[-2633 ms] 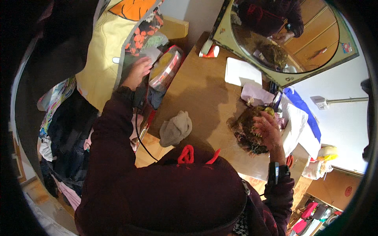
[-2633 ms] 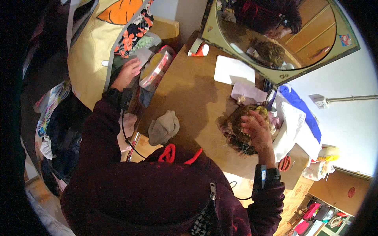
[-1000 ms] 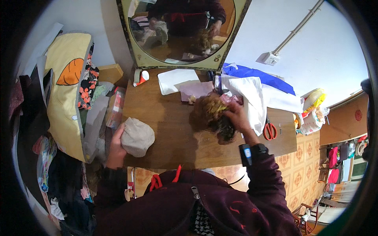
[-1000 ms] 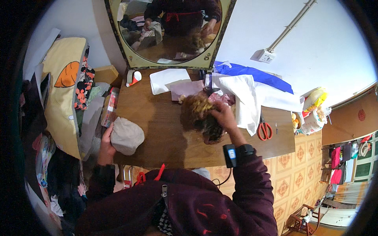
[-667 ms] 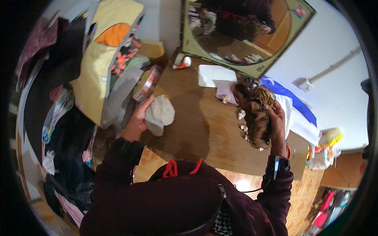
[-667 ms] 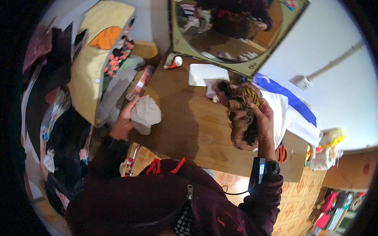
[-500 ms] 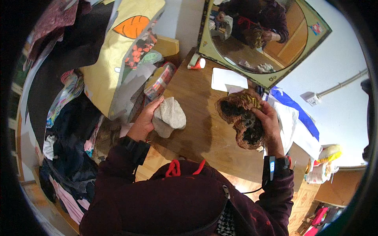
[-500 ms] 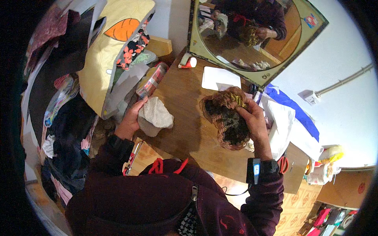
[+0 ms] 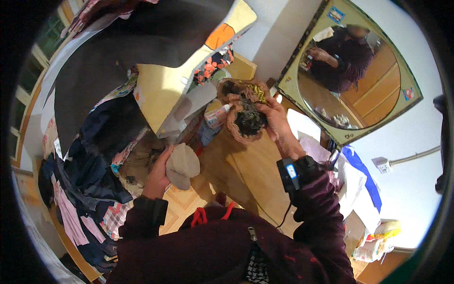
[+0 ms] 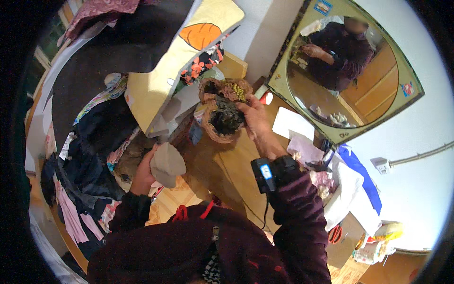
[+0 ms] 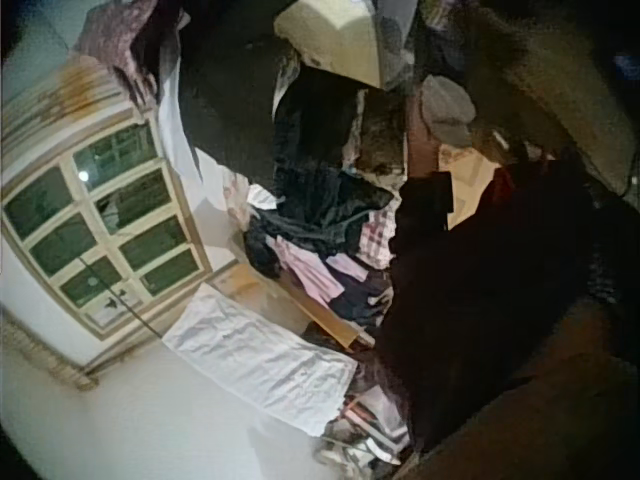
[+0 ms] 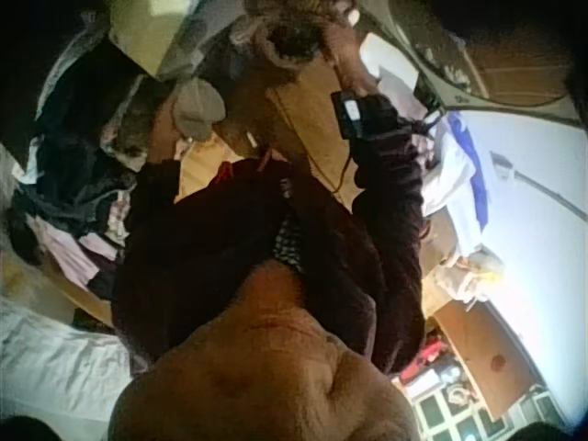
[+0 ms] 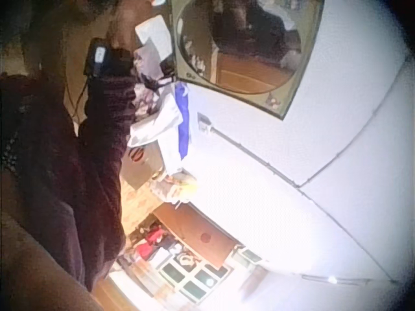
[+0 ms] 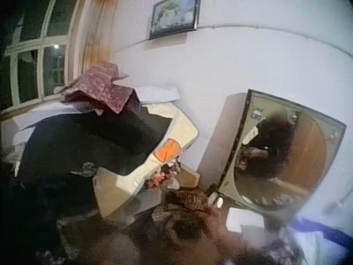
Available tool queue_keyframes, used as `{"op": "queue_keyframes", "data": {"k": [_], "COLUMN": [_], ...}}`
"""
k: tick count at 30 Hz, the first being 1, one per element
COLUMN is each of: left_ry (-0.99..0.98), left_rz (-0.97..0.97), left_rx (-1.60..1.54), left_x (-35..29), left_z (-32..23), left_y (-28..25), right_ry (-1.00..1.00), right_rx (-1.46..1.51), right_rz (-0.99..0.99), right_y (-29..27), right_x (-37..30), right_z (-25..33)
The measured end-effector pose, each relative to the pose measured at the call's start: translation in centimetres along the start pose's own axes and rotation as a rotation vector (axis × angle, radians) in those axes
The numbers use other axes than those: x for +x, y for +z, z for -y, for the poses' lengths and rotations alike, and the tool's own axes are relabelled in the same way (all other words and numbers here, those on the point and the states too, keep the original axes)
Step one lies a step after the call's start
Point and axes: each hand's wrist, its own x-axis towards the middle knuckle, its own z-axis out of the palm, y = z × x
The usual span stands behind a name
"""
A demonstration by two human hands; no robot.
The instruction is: The person folds a white cloth in the kitchen, then walks into a bedroom and places it on a chair. The person then picks up a roll of paper towels, tears off a sheet, and folds it. Finally, the person folds a blue and white fabric on a table.
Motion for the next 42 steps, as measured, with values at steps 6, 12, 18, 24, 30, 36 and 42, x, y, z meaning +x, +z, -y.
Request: {"op": "queue_keyframes", "data": {"k": [6, 12, 18, 24, 30, 36, 42], "left_ry": [0.066, 0.024, 0.038, 0.15, 0.406, 0.401, 0.629], "left_rz": [-0.043, -0.191, -0.079, 0.04, 0.284, 0.27, 0.103], "left_rx": [-0.069, -0.075, -0.127, 0.003, 0.344, 0.087, 0.866], "left_x": [-2.9, -4.2, -2.5, 2.2, 10.0, 21.4, 25.8], "left_z": [0.3, 1.0, 0.1, -2.9, -5.3, -2.2, -0.5], "left_y": [-3.5, -6.0, -4.5, 2.4, 9.9, 9.3, 0.7], "right_ry": [-0.101, 0.195, 0.352, 0.35, 0.319, 0.288, 0.305], "right_rx": [0.326, -0.147, -0.113, -0.193, -0.121, -0.126, -0.034], "right_rz": [0.027, 0.135, 0.117, -0.044, -0.313, -0.548, -0.724], "right_y": [4.1, 1.4, -1.6, -5.1, -11.7, -15.9, -18.0], "right_x": [6.8, 10.0, 5.8, -0.5, -7.4, -15.4, -21.2], "right_z": [-4.8, -12.8, -13.8, -9.1, -6.1, -4.9, -6.1]}}
